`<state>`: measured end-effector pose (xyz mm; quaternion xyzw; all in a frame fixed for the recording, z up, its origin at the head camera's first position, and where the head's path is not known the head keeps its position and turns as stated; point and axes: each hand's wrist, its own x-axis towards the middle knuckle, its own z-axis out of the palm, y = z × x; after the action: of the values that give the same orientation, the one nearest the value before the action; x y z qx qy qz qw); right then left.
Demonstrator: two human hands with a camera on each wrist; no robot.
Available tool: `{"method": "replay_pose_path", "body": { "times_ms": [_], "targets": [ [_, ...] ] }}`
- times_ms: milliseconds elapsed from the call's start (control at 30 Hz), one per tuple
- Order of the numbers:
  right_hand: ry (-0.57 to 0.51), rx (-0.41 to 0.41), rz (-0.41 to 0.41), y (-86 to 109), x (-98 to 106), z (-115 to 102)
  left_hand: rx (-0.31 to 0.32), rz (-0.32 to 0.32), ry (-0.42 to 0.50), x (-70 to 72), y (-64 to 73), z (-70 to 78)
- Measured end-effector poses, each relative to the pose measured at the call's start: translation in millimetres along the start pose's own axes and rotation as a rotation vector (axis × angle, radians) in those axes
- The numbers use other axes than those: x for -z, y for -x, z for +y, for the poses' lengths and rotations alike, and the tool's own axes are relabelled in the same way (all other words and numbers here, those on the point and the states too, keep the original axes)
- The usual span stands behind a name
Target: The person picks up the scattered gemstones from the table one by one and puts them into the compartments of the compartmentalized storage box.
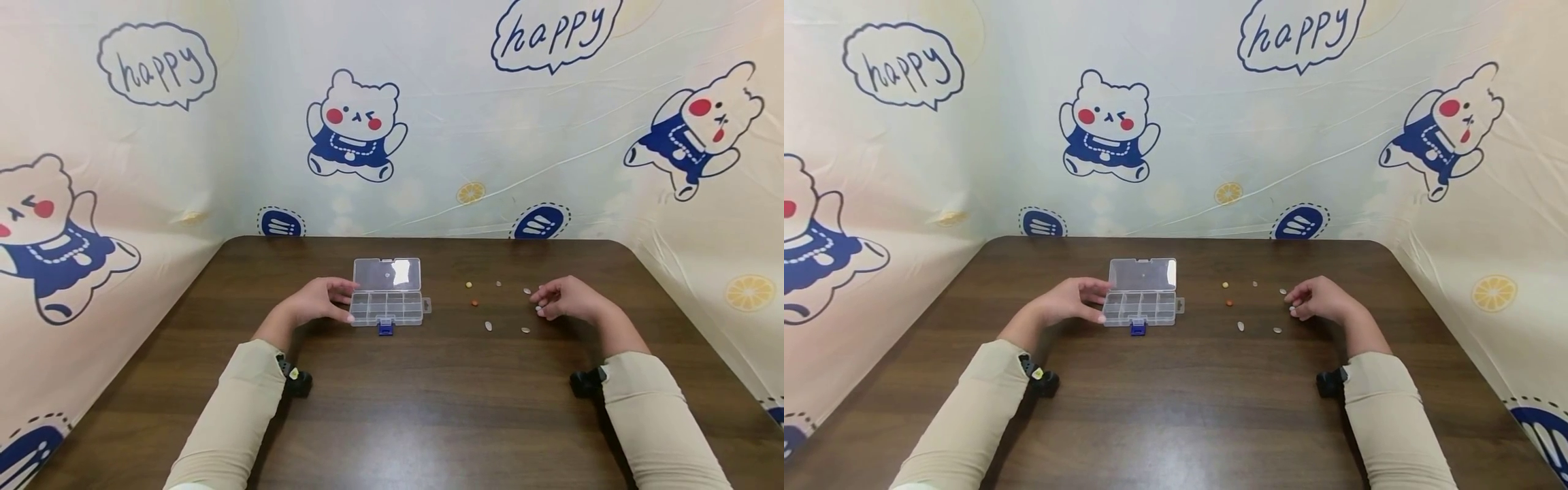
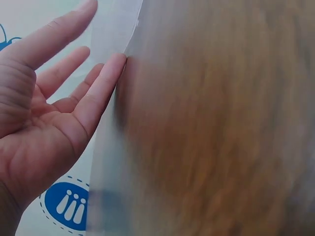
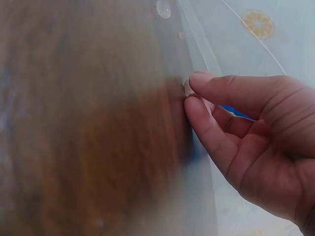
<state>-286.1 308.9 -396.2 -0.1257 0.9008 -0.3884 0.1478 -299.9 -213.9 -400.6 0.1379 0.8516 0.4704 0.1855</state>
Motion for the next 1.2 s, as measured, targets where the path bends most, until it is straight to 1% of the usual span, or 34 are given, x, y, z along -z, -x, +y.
{"method": "replay_pose_path", "body": {
  "times_ms": [233,400,533,733,867,1067,1200],
  "targets": [
    [-0.038,-0.027,-0.011,-2.6,-1.0,3.3,0.004,0.010,0.009,-4.6,-0.5,-0.3],
    [0.010,-0.026,-0.032,-4.6,-0.9,1.4,0.022,0.030,0.016,-7.1,0.7,-1.3],
    [0.040,-0.027,-0.047,-5.7,1.0,-0.7,0.023,0.046,0.004,-8.4,1.5,-1.3],
    [0.047,-0.028,-0.065,-5.8,2.4,-2.6,0.030,0.076,0.014,-9.6,1.9,-1.6],
    [0.052,-0.022,-0.076,-5.6,2.8,-2.5,0.023,0.079,0.012,-10.7,1.4,-2.1],
    [0.042,-0.026,-0.060,-8.0,3.4,-1.7,0.028,0.090,0.005,-11.5,0.3,-2.0],
    [0.012,-0.014,-0.043,-9.4,2.8,-4.6,0.033,0.094,-0.006,-10.6,-0.8,-1.5]
  ]
}}
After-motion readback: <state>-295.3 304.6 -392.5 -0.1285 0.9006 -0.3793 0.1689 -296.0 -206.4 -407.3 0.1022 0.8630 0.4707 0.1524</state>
